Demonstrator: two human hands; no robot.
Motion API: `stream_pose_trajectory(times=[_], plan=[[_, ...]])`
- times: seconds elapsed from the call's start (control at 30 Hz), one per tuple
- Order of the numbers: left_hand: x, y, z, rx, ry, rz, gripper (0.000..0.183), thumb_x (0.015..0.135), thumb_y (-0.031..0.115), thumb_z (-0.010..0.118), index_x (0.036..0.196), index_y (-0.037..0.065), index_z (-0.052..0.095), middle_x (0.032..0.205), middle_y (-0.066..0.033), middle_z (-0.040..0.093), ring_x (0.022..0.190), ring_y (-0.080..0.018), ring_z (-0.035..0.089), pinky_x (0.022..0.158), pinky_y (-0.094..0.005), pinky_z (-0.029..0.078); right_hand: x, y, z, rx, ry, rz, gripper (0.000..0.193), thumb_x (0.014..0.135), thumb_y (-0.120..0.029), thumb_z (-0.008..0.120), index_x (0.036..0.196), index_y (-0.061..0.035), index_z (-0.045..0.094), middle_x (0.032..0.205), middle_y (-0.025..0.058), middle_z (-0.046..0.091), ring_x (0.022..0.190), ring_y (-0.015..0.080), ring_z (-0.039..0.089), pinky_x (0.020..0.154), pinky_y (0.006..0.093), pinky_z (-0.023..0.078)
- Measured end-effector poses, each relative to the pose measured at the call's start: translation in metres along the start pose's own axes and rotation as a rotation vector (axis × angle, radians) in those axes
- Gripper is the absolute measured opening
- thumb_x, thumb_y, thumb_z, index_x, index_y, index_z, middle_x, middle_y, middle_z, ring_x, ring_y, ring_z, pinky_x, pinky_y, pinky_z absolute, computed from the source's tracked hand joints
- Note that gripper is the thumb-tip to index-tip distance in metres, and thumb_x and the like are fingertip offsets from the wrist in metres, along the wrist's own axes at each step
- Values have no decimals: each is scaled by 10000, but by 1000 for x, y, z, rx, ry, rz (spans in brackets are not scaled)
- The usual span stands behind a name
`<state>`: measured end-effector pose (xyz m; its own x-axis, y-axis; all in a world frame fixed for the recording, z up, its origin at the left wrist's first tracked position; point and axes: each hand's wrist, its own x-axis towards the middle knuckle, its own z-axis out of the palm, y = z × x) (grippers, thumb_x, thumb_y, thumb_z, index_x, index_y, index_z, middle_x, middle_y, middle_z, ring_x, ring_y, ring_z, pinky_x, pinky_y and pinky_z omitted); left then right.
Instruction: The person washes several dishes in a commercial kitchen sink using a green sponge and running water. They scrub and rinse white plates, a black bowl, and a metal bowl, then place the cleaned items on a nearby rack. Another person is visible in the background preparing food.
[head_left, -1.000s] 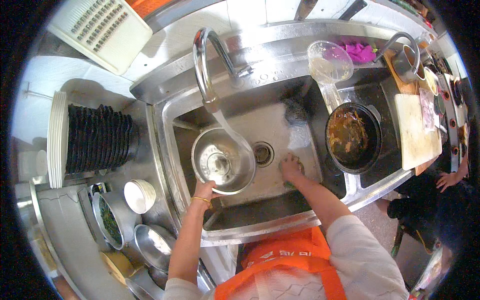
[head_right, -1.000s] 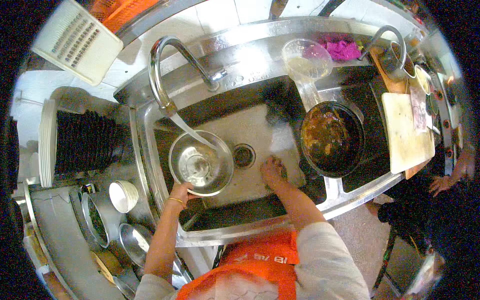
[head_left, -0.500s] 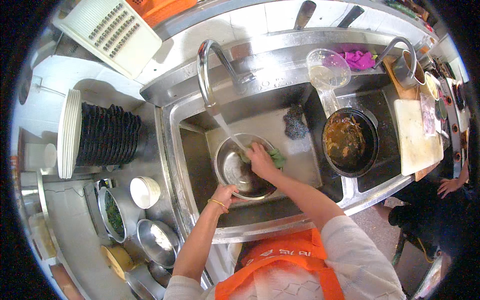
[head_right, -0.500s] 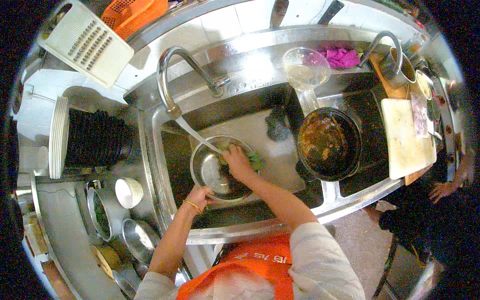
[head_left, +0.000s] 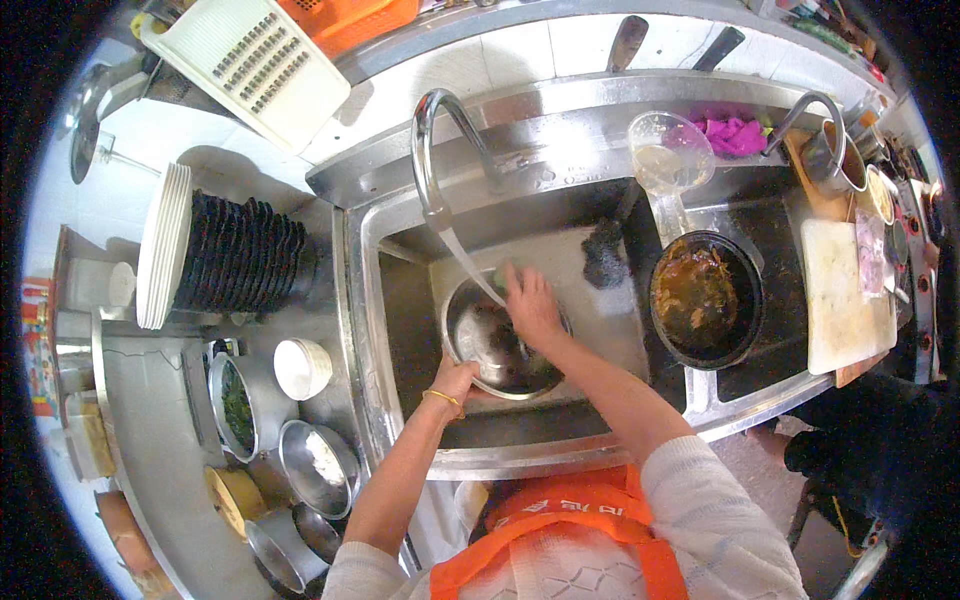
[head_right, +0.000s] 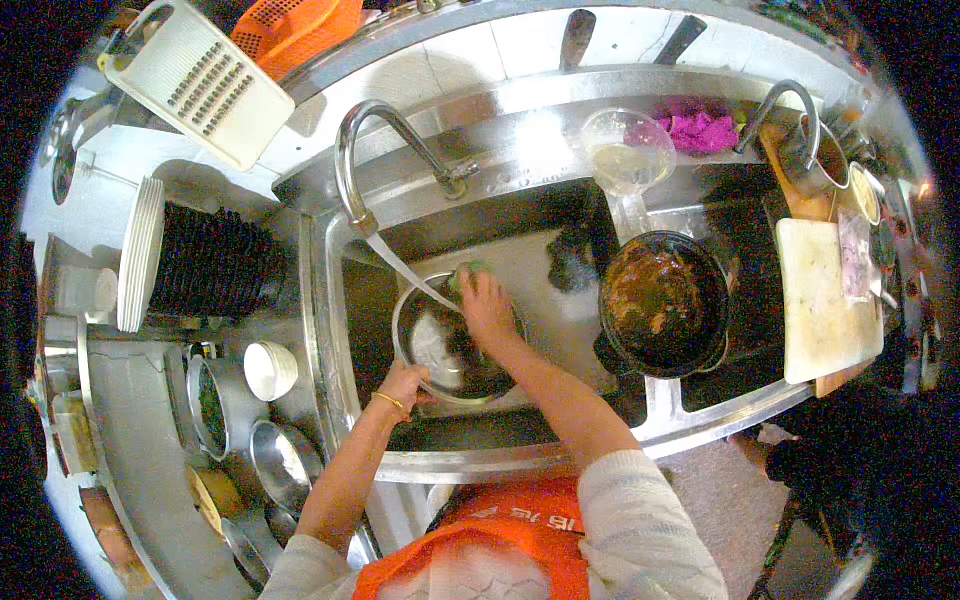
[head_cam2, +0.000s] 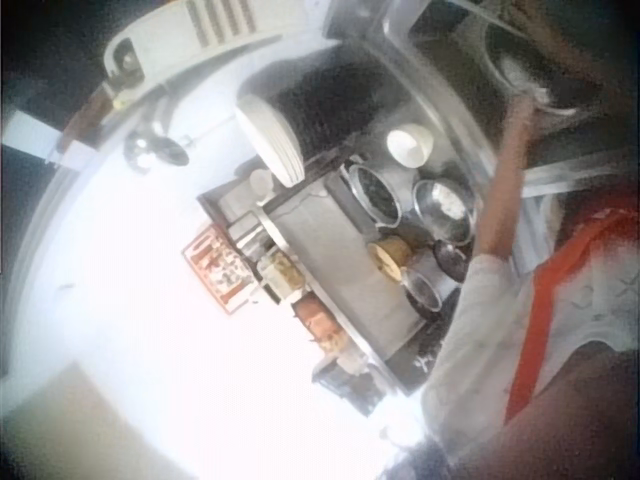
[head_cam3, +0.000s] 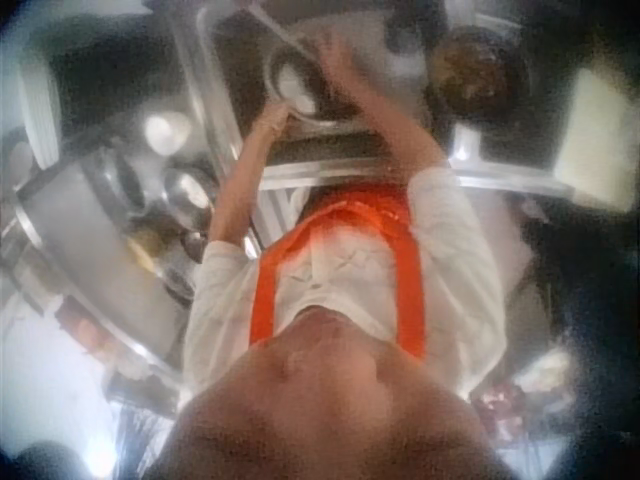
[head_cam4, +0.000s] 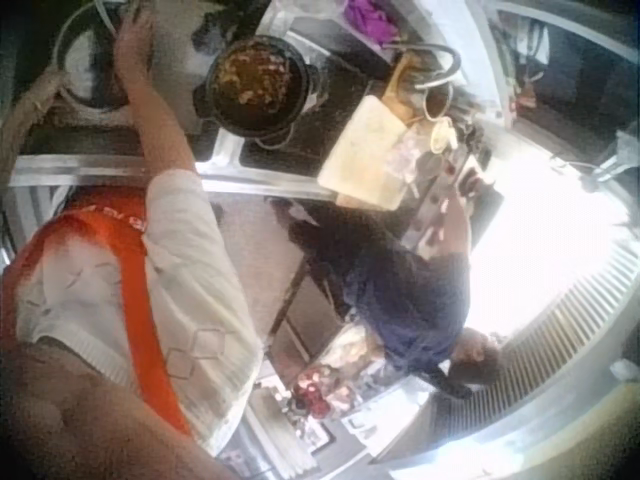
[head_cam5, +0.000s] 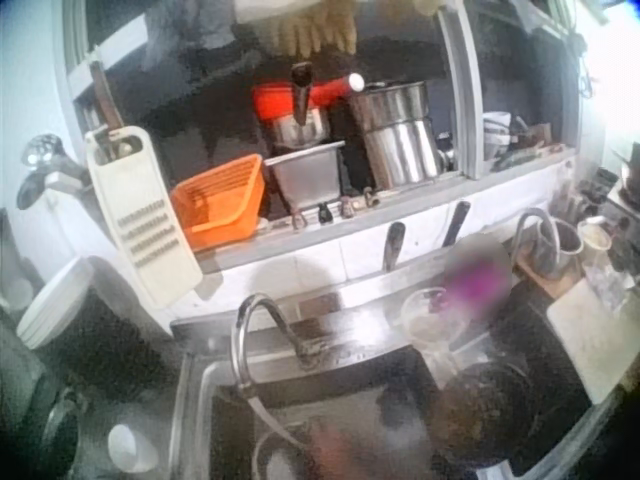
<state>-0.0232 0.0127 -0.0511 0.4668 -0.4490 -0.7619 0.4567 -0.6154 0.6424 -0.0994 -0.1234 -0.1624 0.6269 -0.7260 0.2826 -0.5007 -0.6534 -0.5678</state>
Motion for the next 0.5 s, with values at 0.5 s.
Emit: stream_pose_trajectory(times=[0.5], plan=[[17,19,-25,80,-48,70,626,654,-35,474,1238,81,281,1049,-159,482,863,-293,569,605,-435,569,-36,-14,-25,290,-565,-145,229,763,-98,543,969,-9,587,1024,162,532,959,324,501,863,380,365]])
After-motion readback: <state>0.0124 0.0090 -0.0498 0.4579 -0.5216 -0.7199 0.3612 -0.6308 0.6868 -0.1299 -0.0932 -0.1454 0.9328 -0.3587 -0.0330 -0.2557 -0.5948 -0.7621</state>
